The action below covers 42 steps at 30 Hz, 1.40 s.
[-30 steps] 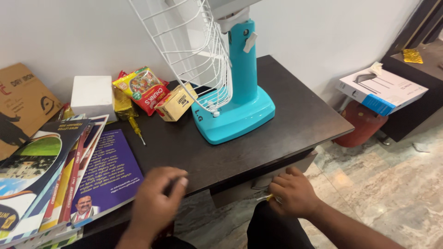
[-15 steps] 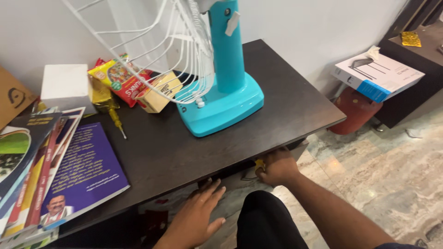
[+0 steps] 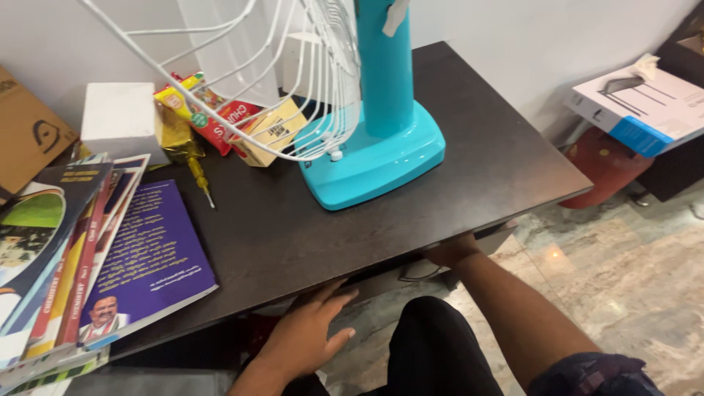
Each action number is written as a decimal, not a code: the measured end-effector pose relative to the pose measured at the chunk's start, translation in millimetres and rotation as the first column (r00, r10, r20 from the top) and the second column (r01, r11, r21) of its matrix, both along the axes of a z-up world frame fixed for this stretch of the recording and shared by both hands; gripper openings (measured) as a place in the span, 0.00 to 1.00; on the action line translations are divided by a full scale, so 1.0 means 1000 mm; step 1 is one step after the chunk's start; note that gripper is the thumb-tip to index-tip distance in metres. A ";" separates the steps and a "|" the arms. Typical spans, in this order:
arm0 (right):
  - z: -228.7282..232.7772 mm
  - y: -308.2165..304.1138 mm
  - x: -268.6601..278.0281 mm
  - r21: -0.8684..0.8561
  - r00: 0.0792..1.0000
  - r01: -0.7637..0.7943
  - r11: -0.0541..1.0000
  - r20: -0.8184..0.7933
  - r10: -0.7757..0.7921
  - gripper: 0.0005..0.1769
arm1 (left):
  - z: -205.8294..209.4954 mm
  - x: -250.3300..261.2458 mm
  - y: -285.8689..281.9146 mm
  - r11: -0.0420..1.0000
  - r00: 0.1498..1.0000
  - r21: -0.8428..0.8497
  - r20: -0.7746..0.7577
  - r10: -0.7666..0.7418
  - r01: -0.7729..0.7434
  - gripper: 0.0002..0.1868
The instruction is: The person disassembles a teal LG table fan on a desk. They remove the front grille, unscrew and remove the fan blades, detach the rear grille, and use a screwdriver to loosen a screw on the motor housing.
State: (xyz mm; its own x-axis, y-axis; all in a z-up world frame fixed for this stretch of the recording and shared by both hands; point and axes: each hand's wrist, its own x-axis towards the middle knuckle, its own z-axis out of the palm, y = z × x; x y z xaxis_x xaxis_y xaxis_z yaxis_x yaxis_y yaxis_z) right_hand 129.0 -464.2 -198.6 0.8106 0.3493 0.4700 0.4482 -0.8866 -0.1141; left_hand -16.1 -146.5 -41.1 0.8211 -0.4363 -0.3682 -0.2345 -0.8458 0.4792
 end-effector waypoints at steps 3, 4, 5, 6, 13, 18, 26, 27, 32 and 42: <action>-0.016 0.000 0.009 0.020 0.990 0.031 0.999 0.137 -0.033 0.20 | 0.001 -0.005 0.007 0.997 0.999 -0.081 0.046 0.000 0.004 0.33; -0.017 0.000 0.008 0.023 0.985 0.016 1.000 0.170 -0.020 0.19 | 0.001 -0.006 0.008 0.996 0.998 -0.093 0.058 -0.009 0.014 0.32; -0.016 0.001 0.006 0.025 0.979 0.001 1.000 0.203 -0.006 0.18 | 0.001 -0.008 0.008 0.994 0.997 -0.104 0.070 -0.017 0.024 0.31; -0.013 0.001 0.003 0.056 0.985 0.009 0.998 0.171 -0.019 0.17 | 0.002 -0.009 0.009 0.991 0.996 -0.131 0.089 -0.025 0.037 0.30; 0.037 0.010 -0.054 -0.033 0.991 0.089 0.995 0.102 -0.085 0.20 | 0.011 -0.017 0.006 0.950 0.953 -0.266 0.292 -0.084 0.166 0.24; 0.071 0.012 -0.096 -0.056 0.934 0.013 0.998 0.357 0.008 0.27 | 0.028 -0.025 0.006 0.913 0.919 -0.328 0.378 -0.107 0.242 0.23; 0.134 0.026 -0.135 0.121 0.939 -0.283 0.951 0.237 0.249 0.19 | 0.063 -0.012 0.055 0.653 0.975 -0.724 -0.165 0.147 -0.221 0.20; 0.143 0.031 -0.131 0.187 0.952 -0.245 0.951 0.232 0.200 0.19 | 0.069 -0.007 0.064 0.593 0.975 -0.778 -0.111 0.192 -0.206 0.20; 0.192 0.054 -0.081 0.458 0.996 0.050 0.888 0.048 -0.080 0.23 | 0.112 0.011 0.095 0.345 0.938 -0.932 0.014 0.347 -0.114 0.17; 0.263 0.085 0.021 0.565 0.970 0.242 0.789 -0.163 -0.181 0.60 | 0.199 -0.012 0.079 0.839 0.732 -0.461 0.671 0.116 0.290 0.33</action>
State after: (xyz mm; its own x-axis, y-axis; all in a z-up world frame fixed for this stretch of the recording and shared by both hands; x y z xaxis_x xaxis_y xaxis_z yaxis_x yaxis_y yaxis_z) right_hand 150.2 -378.8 63.9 0.8829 -0.1473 0.4458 0.2174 -0.7133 -0.6663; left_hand -27.9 -67.8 158.3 0.7018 -0.4663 0.5386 -0.7121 -0.4818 0.5107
